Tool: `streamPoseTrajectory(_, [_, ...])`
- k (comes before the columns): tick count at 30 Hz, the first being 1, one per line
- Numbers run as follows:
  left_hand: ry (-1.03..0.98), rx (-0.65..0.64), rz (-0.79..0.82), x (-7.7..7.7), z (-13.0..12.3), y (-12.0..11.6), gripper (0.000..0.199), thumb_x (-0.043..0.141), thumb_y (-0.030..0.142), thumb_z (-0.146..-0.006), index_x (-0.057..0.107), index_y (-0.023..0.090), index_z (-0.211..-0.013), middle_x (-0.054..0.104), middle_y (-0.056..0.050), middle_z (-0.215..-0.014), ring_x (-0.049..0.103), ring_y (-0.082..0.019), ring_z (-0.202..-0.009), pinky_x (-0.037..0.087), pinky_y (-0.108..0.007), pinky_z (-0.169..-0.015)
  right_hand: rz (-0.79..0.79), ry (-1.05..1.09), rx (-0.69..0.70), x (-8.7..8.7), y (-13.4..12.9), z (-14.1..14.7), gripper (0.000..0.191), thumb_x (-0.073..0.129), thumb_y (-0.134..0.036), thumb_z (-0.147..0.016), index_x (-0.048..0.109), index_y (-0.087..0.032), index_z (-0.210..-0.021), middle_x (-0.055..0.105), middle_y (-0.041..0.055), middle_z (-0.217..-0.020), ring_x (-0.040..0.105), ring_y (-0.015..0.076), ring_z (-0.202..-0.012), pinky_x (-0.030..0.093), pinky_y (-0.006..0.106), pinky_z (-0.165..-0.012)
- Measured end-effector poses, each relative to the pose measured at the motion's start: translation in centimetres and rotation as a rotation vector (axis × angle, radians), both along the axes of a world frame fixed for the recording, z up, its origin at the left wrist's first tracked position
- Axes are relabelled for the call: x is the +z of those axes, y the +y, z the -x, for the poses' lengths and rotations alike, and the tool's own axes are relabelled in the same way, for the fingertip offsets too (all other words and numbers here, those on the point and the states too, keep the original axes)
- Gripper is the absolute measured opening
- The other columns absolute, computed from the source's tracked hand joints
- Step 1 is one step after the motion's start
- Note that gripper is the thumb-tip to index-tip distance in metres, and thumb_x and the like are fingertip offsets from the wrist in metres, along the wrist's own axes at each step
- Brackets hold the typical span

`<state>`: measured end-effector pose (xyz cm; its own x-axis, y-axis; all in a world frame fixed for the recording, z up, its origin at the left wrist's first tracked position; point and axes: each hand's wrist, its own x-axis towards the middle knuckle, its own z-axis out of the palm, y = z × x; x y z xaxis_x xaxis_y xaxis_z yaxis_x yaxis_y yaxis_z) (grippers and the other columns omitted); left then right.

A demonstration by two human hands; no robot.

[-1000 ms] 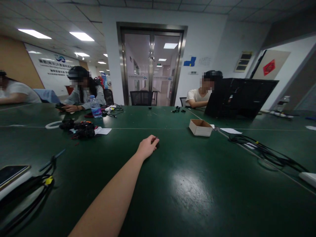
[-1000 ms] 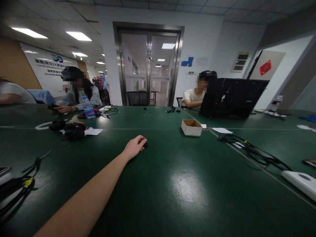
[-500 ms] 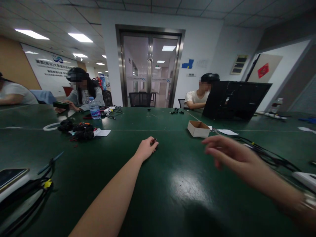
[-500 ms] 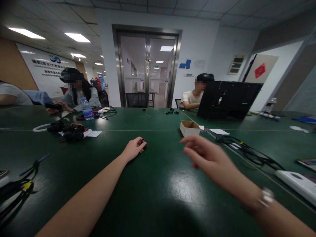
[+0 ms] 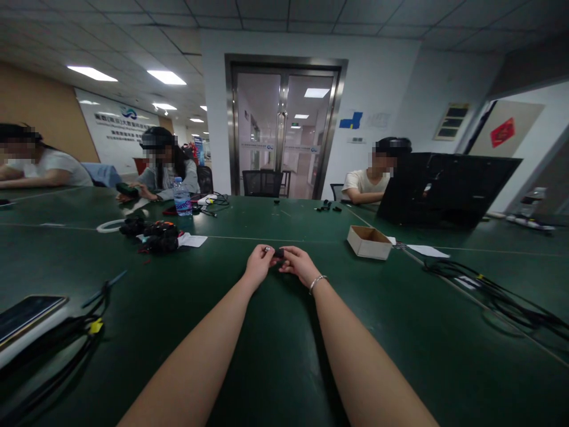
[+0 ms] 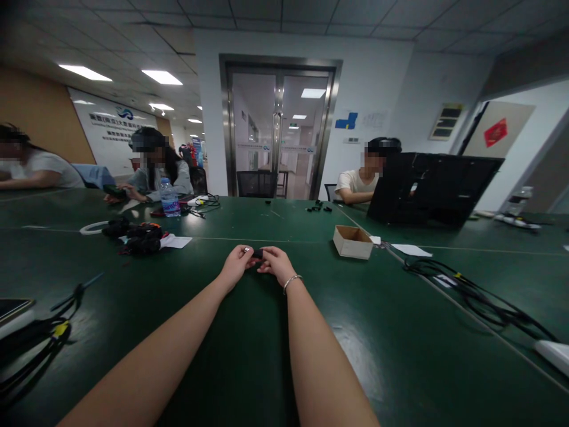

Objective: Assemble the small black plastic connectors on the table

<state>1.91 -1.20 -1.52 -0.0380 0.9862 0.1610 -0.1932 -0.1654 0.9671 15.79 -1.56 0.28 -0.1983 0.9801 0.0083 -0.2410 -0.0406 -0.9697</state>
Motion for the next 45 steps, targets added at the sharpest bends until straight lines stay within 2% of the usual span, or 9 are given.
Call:
streamPoseTrajectory(4, [0.098, -0.027, -0.041, -0.1, 0.0, -0.3, 0.011, 0.056, 0.024, -0.083, 0.053, 0.015, -0.088, 0.062, -0.003, -0.083, 0.063, -0.012, -0.072, 0.052, -0.024, -0.07, -0.001, 0.024, 0.078, -0.2, -0.3, -0.4, 0.012, 0.053, -0.006, -0.085, 0.059, -0.013, -0.094, 0.06, 0.0006, -0.058, 0.059, 0.0111, -0.048, 0.059, 0.027, -0.058])
streamPoseTrajectory(9, [0.205, 0.064, -0.094, -0.6, -0.3, 0.1, 0.012, 0.057, 0.025, -0.082, 0.054, 0.016, -0.089, 0.063, -0.003, -0.082, 0.063, -0.012, -0.07, 0.051, -0.024, -0.066, 0.023, 0.082, 0.066, 0.1, -0.4, -0.3, 0.018, 0.047, -0.003, -0.083, 0.058, -0.014, -0.093, 0.061, 0.0008, -0.06, 0.062, 0.0129, -0.05, 0.06, 0.03, -0.059])
streamPoseTrajectory(12, [0.221, 0.078, -0.045, -0.4, -0.6, 0.7, 0.017, 0.063, 0.028, -0.078, 0.055, 0.015, -0.086, 0.063, -0.003, -0.077, 0.062, -0.013, -0.067, 0.05, -0.025, -0.066, 0.03, 0.113, 0.043, 0.2, -0.3, -0.4, 0.016, 0.049, -0.003, -0.083, 0.058, -0.013, -0.091, 0.062, 0.002, -0.063, 0.065, 0.0149, -0.056, 0.06, 0.03, -0.063])
streamPoseTrajectory(16, [0.145, -0.032, 0.084, 0.5, -1.0, 1.1, 0.019, 0.067, 0.027, -0.074, 0.055, 0.013, -0.079, 0.06, -0.002, -0.068, 0.058, -0.011, -0.061, 0.049, -0.024, -0.063, 0.021, 0.124, -0.038, 0.0, -0.2, -0.5, 0.013, 0.052, -0.001, -0.084, 0.056, -0.012, -0.09, 0.062, 0.003, -0.065, 0.064, 0.0141, -0.054, 0.06, 0.032, -0.066])
streamPoseTrajectory(18, [0.114, -0.004, 0.107, 0.8, -1.0, 1.1, 0.019, 0.066, 0.028, -0.074, 0.056, 0.013, -0.078, 0.058, -0.001, -0.067, 0.055, -0.009, -0.057, 0.047, -0.021, -0.059, 0.029, 0.153, -0.079, -0.2, -0.1, -0.6, 0.01, 0.053, -0.005, -0.086, 0.055, -0.013, -0.09, 0.062, 0.0026, -0.065, 0.063, 0.0135, -0.053, 0.06, 0.032, -0.066])
streamPoseTrajectory(22, [0.066, 0.11, 0.032, 0.8, -0.7, 1.0, 0.021, 0.065, 0.03, -0.074, 0.059, 0.013, -0.085, 0.06, -0.002, -0.078, 0.054, -0.007, -0.061, 0.046, -0.019, -0.059, 0.036, 0.173, -0.106, -0.2, 0.1, -0.8, 0.009, 0.059, -0.017, -0.088, 0.051, -0.016, -0.091, 0.062, 0.0019, -0.066, 0.063, 0.014, -0.052, 0.06, 0.03, -0.06])
streamPoseTrajectory(26, [0.054, 0.034, 0.015, 0.5, 0.0, 0.9, 0.019, 0.066, 0.021, -0.072, 0.061, 0.013, -0.088, 0.06, -0.003, -0.08, 0.057, -0.008, -0.068, 0.05, -0.022, -0.069, 0.04, 0.141, -0.081, -0.1, 0.0, -0.8, 0.012, 0.061, -0.019, -0.088, 0.049, -0.016, -0.092, 0.062, 0.0031, -0.065, 0.063, 0.0141, -0.05, 0.059, 0.027, -0.058])
streamPoseTrajectory(33, [0.152, 0.024, -0.032, -0.1, 0.0, 1.2, 0.016, 0.063, 0.013, -0.074, 0.06, 0.013, -0.09, 0.062, -0.005, -0.081, 0.06, -0.011, -0.069, 0.051, -0.028, -0.073, 0.033, 0.18, -0.097, 0.1, -0.2, -0.6, 0.009, 0.058, -0.013, -0.089, 0.05, -0.014, -0.087, 0.066, 0.0065, -0.075, 0.063, 0.0138, -0.052, 0.059, 0.03, -0.06])
streamPoseTrajectory(45, [0.202, 0.045, -0.088, 0.1, 0.1, 1.0, 0.02, 0.067, 0.025, -0.073, 0.062, 0.014, -0.089, 0.063, -0.006, -0.081, 0.059, -0.013, -0.071, 0.05, -0.028, -0.069, -0.003, 0.094, -0.075, -0.2, 0.1, -0.8, 0.008, 0.056, -0.012, -0.089, 0.05, -0.016, -0.093, 0.064, 0.0037, -0.07, 0.063, 0.0133, -0.052, 0.058, 0.026, -0.057])
